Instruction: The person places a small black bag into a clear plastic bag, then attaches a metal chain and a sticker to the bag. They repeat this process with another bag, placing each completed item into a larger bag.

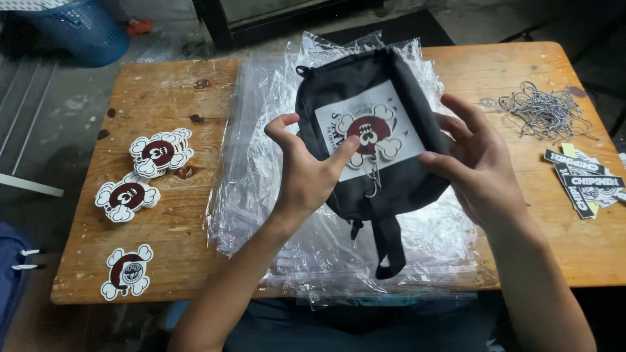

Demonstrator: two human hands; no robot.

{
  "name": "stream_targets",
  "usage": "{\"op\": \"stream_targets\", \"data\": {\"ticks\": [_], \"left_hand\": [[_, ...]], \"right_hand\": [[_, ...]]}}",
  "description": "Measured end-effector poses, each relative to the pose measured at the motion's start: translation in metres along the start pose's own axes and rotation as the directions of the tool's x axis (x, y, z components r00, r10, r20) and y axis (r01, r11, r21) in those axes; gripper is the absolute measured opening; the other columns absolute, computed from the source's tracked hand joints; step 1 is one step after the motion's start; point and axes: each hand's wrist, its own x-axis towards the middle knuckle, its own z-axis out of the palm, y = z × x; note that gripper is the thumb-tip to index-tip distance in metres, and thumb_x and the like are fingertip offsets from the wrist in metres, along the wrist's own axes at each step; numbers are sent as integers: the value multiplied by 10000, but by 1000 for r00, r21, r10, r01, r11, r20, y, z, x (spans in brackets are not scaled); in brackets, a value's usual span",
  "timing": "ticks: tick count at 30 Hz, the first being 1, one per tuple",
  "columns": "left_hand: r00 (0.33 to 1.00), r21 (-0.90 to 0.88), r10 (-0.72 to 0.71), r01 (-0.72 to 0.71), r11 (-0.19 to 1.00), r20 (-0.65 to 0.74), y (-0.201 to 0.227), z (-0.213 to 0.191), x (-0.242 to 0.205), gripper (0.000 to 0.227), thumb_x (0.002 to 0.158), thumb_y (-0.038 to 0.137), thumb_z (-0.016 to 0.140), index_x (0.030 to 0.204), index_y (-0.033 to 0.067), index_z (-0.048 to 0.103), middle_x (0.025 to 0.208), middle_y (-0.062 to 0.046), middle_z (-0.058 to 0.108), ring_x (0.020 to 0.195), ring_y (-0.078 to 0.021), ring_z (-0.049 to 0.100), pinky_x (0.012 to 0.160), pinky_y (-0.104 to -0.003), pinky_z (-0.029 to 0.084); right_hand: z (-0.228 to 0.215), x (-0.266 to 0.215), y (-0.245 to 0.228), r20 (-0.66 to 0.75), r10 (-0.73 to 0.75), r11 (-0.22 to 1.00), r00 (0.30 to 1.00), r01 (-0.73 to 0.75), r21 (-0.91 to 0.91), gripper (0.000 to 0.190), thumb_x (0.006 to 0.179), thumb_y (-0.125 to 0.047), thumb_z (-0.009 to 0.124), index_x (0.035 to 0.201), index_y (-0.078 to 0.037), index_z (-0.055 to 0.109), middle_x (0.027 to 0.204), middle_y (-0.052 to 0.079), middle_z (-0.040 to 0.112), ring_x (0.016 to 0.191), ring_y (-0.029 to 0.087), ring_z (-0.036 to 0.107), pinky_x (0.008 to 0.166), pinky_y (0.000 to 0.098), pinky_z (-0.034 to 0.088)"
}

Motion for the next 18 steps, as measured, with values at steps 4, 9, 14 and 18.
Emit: {"op": "stream_targets", "data": {"ticks": [4,9,14,18], "left_hand": [[997,-158,26,-37,987,-74,26,11,-21,672,781,262,791,1131,131,232,1198,-181,468,1024,-235,674,916,-313,565],[987,-172,101,-121,978,-123,41,25,-56,641,813,233,778,1116,122,225,1123,-156,408,934,-220,651,790,-293,583],[971,-169,189,-164,972,146,37,8,-74,525,912,260,666,1125,123,206,817,-122,541,671,-195,596,581,-276,491],[879,280,227,-363,889,419,10,-30,-67,294,988,368,531,1029,77,515,485,26,482,389,-154,482,447,-334,392]], "right_hand": [[8,-39,7,-11,-118,943,993,115,313,704,789,-34,704,1446,77,474,1305,211,629,1184,281,639,1024,349,551],[22,-90,17,-302,186,976,935,-140,167,597,815,-48,619,1400,12,515,1212,164,671,1052,246,658,950,375,543],[47,-120,-15,-505,325,946,799,-271,180,572,817,-96,593,1383,-15,553,1283,118,654,1127,215,628,989,338,512],[3,-142,7,-608,324,932,725,-355,74,429,830,-116,631,1250,-32,626,1155,45,674,1015,142,629,900,264,502]]}}
